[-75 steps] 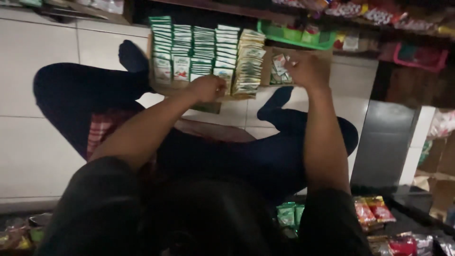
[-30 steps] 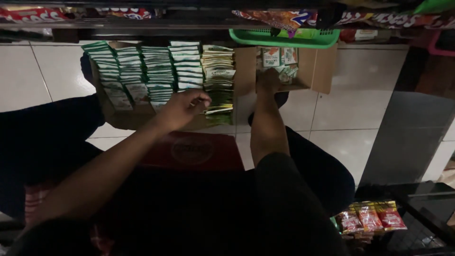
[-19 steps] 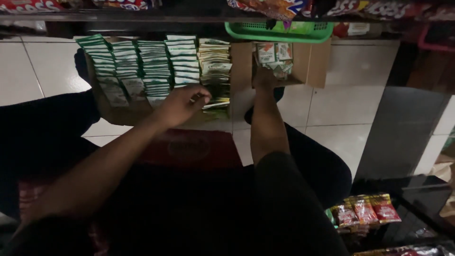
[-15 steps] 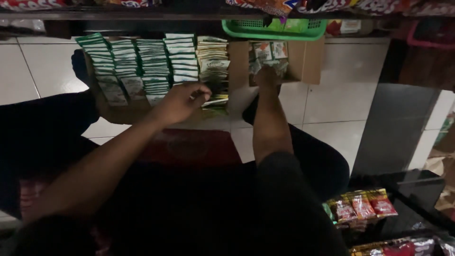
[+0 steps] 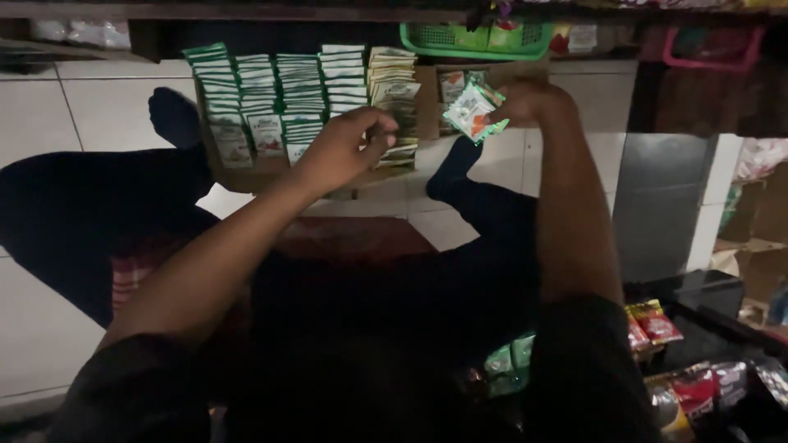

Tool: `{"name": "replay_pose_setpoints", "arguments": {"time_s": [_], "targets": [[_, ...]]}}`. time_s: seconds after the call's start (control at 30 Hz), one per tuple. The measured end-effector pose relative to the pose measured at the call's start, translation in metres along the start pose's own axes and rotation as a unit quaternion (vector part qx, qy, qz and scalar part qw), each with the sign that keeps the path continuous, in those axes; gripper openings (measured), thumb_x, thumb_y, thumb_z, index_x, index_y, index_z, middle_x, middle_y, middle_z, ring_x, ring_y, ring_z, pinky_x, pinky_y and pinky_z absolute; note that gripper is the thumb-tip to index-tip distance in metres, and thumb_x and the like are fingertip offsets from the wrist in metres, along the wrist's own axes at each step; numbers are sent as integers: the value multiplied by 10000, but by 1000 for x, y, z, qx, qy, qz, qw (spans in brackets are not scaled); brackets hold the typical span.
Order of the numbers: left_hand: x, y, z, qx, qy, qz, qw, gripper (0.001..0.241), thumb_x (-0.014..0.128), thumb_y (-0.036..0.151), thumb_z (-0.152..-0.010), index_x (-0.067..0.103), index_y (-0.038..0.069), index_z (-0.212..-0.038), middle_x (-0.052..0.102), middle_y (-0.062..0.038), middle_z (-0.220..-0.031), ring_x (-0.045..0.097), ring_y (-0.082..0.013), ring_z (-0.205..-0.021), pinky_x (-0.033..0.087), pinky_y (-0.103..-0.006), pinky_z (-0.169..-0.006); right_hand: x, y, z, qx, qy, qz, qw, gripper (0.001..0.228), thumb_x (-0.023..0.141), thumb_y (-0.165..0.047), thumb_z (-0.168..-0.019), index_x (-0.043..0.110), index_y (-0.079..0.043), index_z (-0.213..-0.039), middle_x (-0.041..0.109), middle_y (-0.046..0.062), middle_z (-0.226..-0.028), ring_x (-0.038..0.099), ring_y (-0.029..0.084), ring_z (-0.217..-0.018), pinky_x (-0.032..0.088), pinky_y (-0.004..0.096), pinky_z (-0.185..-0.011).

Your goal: Organizing small condiment or spice sachets by stacking and placing them in a box on a retail shelf.

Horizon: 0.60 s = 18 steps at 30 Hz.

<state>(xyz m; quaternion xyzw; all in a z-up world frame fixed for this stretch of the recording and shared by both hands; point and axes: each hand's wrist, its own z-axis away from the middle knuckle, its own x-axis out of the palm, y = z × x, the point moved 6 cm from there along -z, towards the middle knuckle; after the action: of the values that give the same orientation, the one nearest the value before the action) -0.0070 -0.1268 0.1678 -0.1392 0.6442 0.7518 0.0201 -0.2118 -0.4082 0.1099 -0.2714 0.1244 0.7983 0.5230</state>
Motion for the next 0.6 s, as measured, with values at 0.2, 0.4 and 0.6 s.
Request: {"name": "replay_pose_setpoints", "arguments": {"time_s": [0.2, 0.4, 0.6], "targets": [[-5, 13, 16, -16, 9, 92, 996, 565, 812, 331, -888, 539, 14, -1268, 674, -139, -1147, 695, -236, -996, 585, -365, -806, 31, -98, 124, -188, -20, -68, 980, 366, 738, -381, -929, 753, -99, -1162, 768, 98, -1040, 699, 205, -961, 544, 409, -869], [-32, 3, 24, -15, 32, -5, 999, 329, 823, 288, -890, 692, 34, -1053, 756, -154, -945, 724, -249, -835, 552, -408, -741, 83, -144, 162, -250, 38, -273, 928, 353, 774, -267, -883, 715, -63, -1164, 758, 29, -999, 681, 122, -907, 560, 329, -840], [-81, 13, 32, -16, 104, -39, 994, 254, 782, 207, -907, 696, 53, -1090, 743, -141, -878, 741, -254, -769, 560, -418, -720, 80, -148, 135, -297, 105, -301, 900, 308, 691, -262, -1024, 684, -10, -1201, 739, 36, -1031, 658, 120, -965, 526, 311, -917]]}}
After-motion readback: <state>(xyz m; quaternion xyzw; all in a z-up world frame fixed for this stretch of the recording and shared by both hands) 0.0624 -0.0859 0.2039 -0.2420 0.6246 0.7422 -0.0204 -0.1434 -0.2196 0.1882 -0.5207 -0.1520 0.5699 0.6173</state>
